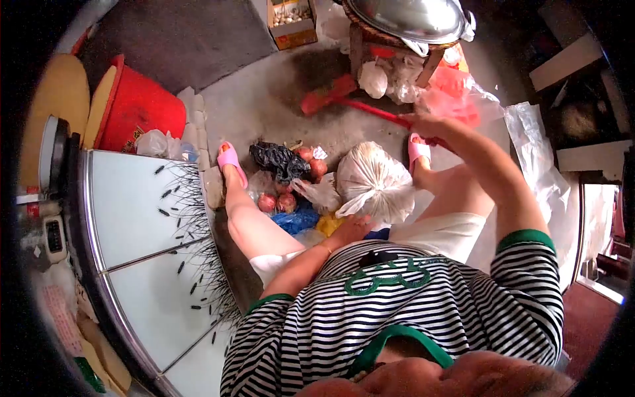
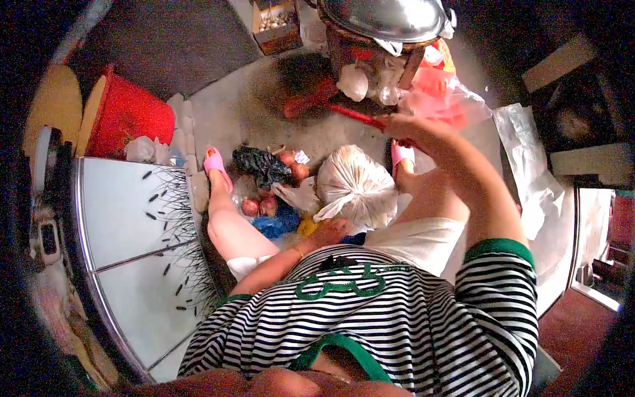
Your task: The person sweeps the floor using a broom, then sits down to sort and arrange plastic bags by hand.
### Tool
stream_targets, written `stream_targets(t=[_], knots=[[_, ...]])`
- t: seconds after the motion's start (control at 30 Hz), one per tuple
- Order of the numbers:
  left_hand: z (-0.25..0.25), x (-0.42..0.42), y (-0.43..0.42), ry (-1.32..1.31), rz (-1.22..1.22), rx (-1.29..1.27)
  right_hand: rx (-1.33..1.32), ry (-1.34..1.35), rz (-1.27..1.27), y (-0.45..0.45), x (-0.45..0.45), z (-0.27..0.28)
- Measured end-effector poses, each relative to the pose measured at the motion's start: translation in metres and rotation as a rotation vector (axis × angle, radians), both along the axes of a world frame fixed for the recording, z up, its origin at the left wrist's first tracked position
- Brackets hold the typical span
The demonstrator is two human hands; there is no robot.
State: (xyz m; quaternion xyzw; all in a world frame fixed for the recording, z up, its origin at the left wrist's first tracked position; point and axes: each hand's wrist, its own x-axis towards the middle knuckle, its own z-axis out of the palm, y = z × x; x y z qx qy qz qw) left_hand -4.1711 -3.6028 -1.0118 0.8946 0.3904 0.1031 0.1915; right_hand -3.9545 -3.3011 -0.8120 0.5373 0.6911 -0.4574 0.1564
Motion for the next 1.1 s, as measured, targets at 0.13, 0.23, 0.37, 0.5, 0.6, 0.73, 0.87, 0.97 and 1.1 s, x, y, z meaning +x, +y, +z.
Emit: stream_targets(t=[0.13, 0.23, 0.37, 0.5, 0.6, 0.73, 0.87, 0.97, 1.1], knots=[[0.011, -0.009, 0.000, 0.104, 0.008, 0.007, -0.085, -0.040, 0.051, -0.022, 0.009, 0.012], [0.037, -0.010, 0.017, 0.123, -0.004, -0.217, -0.061, -0.231, 0.139, -0.047, 0.013, 0.080], [0.052, -0.012, 0.020, 0.006, 0.086, -0.130, 0.066, -0.036, 0.080, -0.085, 0.046, 0.107], [0.041, -0.013, 0.013, -0.078, 0.158, 0.002, 0.107, 0.050, -0.006, -0.140, 0.041, 0.183], [0.059, -0.017, 0.016, -0.067, 0.195, -0.102, 0.153, 0.149, -0.116, -0.182, 0.036, 0.241], [0.057, -0.016, 0.018, -0.077, 0.211, -0.093, 0.358, 0.422, -0.391, -0.238, 0.045, 0.294], [0.079, -0.016, 0.013, -0.051, 0.232, -0.077, 0.708, 0.701, -0.505, -0.278, 0.099, 0.303], [0.087, -0.018, 0.013, -0.069, 0.260, -0.160, 0.938, 0.681, -0.622, -0.309, 0.147, 0.297], [0.080, -0.019, 0.014, -0.089, 0.308, -0.240, 1.002, 0.447, -0.855, -0.353, 0.191, 0.269]])
